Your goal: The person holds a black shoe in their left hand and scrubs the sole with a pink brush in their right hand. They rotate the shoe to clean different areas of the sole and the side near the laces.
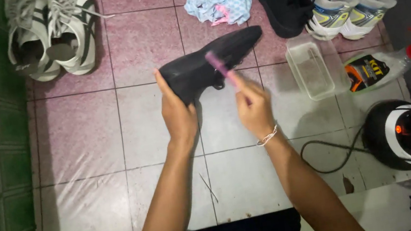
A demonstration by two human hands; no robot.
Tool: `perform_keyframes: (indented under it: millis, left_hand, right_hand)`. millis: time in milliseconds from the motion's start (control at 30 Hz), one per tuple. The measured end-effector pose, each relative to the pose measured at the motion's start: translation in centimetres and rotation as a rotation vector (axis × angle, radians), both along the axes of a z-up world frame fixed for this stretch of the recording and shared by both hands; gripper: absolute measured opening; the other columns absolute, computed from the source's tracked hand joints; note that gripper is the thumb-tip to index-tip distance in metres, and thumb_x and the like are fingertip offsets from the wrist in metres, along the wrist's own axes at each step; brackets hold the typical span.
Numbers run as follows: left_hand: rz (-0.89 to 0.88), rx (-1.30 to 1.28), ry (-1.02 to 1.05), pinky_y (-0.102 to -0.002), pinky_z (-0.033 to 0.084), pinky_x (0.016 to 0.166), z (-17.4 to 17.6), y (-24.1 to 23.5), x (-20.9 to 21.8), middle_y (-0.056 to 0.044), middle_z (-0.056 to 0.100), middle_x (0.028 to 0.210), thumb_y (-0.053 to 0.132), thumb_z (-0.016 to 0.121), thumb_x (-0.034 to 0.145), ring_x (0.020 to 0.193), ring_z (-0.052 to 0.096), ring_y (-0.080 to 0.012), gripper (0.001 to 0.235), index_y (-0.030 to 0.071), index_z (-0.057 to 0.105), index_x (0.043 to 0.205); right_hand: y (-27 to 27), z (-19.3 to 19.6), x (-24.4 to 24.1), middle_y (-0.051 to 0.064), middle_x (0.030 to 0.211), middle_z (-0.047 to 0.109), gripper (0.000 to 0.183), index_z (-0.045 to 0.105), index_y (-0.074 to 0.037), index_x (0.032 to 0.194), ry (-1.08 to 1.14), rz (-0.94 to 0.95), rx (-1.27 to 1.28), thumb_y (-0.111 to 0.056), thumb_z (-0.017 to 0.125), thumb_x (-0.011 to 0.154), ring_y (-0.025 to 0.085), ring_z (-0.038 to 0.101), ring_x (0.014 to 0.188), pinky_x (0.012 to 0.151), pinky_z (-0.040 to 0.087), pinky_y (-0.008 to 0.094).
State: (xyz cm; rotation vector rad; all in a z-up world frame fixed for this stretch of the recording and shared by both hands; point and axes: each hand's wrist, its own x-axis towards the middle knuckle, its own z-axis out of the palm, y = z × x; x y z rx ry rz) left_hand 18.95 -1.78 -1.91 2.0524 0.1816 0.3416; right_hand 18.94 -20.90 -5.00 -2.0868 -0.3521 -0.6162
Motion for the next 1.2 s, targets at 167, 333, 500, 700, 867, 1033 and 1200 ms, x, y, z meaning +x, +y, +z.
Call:
perform_keyframes:
  millis: [167, 333, 500, 700, 867, 1033, 1200]
  left_hand:
    - [-0.033, 0.441, 0.029, -0.045, 0.037, 0.094, -0.2, -0.1, 0.2, -0.031, 0.065, 0.111, -0.013, 0.072, 0.074, 0.103, 0.062, -0.0403, 0.097, -0.014, 0.019, 0.154]
    - [-0.048, 0.483, 0.052, -0.047, 0.038, 0.087, -1.2, 0.0, 0.2, -0.032, 0.066, 0.103, -0.006, 0.075, 0.076, 0.095, 0.061, -0.0424, 0.099, -0.016, 0.014, 0.154]
    - [-0.066, 0.467, 0.045, -0.05, 0.042, 0.083, -0.4, 0.8, 0.0, -0.032, 0.065, 0.096, 0.0, 0.076, 0.077, 0.086, 0.062, -0.046, 0.098, -0.016, 0.016, 0.154]
    - [-0.144, 0.305, 0.011, -0.052, 0.049, 0.081, 0.3, 2.5, 0.5, -0.032, 0.068, 0.099, 0.01, 0.075, 0.082, 0.09, 0.068, -0.0497, 0.09, -0.008, 0.022, 0.152]
    - [-0.219, 0.289, -0.084, -0.056, 0.054, 0.081, -0.2, 3.9, 0.2, -0.026, 0.072, 0.101, 0.016, 0.083, 0.079, 0.092, 0.071, -0.0479, 0.097, -0.005, 0.023, 0.152]
    - [-0.219, 0.29, -0.111, -0.052, 0.056, 0.082, -0.6, 4.1, -0.2, -0.019, 0.074, 0.102, 0.025, 0.085, 0.082, 0.093, 0.073, -0.0419, 0.096, 0.0, 0.024, 0.152]
    - [-0.279, 0.255, -0.027, -0.047, 0.051, 0.065, -0.2, 4.3, 0.1, -0.007, 0.071, 0.097, 0.041, 0.076, 0.088, 0.082, 0.071, -0.0359, 0.088, 0.008, 0.022, 0.149]
  right_hand:
    - [-0.4, -0.1, 0.8, 0.022, 0.121, 0.071, 0.041, 0.07, 0.001, 0.128, -0.097, -0.087, 0.037, 0.01, 0.053, 0.092, 0.035, 0.069, 0.11, 0.093, 0.053, 0.041]
    - [0.5, 2.4, 0.8, 0.02, 0.121, 0.071, 0.039, 0.068, 0.0, 0.129, -0.104, -0.066, -0.013, 0.008, 0.055, 0.094, 0.034, 0.07, 0.108, 0.094, 0.053, 0.041]
    - [0.3, 0.0, 0.7, 0.016, 0.119, 0.074, 0.042, 0.07, -0.004, 0.13, -0.003, 0.064, 0.009, 0.009, 0.057, 0.093, 0.032, 0.071, 0.108, 0.094, 0.054, 0.039]
    - [0.3, 2.1, 1.1, 0.022, 0.129, 0.067, 0.039, 0.065, 0.002, 0.134, -0.047, -0.03, 0.058, 0.008, 0.052, 0.098, 0.035, 0.065, 0.119, 0.1, 0.05, 0.043]
    - [-0.3, 0.6, 1.1, 0.021, 0.129, 0.068, 0.037, 0.065, 0.0, 0.135, -0.066, -0.067, 0.043, 0.006, 0.052, 0.101, 0.036, 0.065, 0.119, 0.099, 0.05, 0.044]
    - [0.0, 1.3, 0.5, 0.021, 0.131, 0.066, 0.037, 0.063, 0.0, 0.136, -0.017, 0.052, 0.071, 0.007, 0.052, 0.101, 0.036, 0.062, 0.122, 0.103, 0.048, 0.045]
    - [-0.7, 0.1, 0.5, 0.014, 0.137, 0.065, 0.038, 0.059, -0.007, 0.14, 0.037, -0.033, 0.021, 0.0, 0.05, 0.103, 0.025, 0.067, 0.123, 0.098, 0.052, 0.035]
